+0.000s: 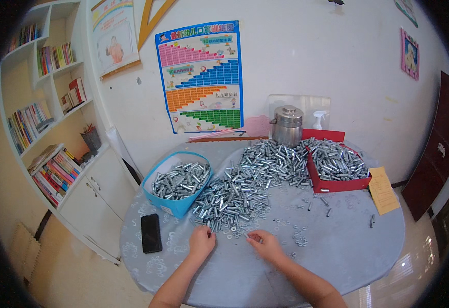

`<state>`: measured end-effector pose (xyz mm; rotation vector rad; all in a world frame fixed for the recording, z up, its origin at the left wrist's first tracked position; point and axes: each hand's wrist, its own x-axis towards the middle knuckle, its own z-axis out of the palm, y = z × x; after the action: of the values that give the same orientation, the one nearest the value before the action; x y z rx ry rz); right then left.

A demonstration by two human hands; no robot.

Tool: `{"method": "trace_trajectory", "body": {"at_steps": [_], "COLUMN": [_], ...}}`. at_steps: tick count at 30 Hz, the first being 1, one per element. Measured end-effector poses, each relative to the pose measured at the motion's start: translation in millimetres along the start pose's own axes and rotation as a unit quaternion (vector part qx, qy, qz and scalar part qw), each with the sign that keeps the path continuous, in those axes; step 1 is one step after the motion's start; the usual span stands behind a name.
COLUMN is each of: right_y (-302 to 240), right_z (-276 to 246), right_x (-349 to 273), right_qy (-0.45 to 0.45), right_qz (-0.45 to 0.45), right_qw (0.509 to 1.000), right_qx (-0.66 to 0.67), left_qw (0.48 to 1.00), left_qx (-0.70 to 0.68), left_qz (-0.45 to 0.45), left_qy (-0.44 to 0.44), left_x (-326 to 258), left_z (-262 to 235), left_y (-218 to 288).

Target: The person sits at a table covered with a large pile of metal bolts and washers. They repeatedly pick up a bolt and a washer, thread the washer onto the bolt, and place the assembled unit into a red box on the right side of the table. The task continues in a repetitive loop throughout the video.

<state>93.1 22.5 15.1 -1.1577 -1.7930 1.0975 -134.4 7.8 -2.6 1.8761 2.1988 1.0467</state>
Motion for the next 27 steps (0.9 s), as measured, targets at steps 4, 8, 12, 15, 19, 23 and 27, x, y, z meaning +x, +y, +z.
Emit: {"method": "trace_trajectory", "body": {"at_steps": [4, 8, 12, 15, 19, 23, 27], "right_y": [9.7, 16.9, 24.2, 28.1, 29.7, 26.1, 37.4], "right_z": [-20.0, -30.6, -29.0, -30.3, -29.7, -27.3, -19.9], "right_x": [-4.2, -3.4, -2.3, 0.2, 1.2, 0.5, 0.3], "right_qy": [-0.019, -0.044, 0.000, 0.042, 0.112, 0.102, 0.079], "right_qz": [0.053, 0.083, 0.084, 0.065, 0.046, 0.049, 0.031], "right_qw": [0.977, 0.955, 0.943, 0.939, 0.918, 0.922, 0.922], "right_qx": [0.204, 0.280, 0.323, 0.334, 0.377, 0.369, 0.379], "left_qw": [0.994, 0.983, 0.945, 0.888, 0.856, 0.838, 0.828], "left_qx": [-0.060, -0.155, -0.309, -0.411, -0.460, -0.484, -0.498], "left_qz": [-0.081, -0.091, -0.097, -0.156, -0.160, -0.166, -0.173], "left_qy": [0.039, 0.033, -0.043, -0.133, -0.172, -0.189, -0.191], "left_x": [-7.0, -16.5, -20.2, -19.9, -28.1, -33.9, -35.3], "left_z": [-10.5, -19.9, -18.5, -10.7, 9.7, 18.3, 17.3], "left_y": [11.0, 16.0, 39.8, 62.9, 66.2, 67.6, 68.9]}}
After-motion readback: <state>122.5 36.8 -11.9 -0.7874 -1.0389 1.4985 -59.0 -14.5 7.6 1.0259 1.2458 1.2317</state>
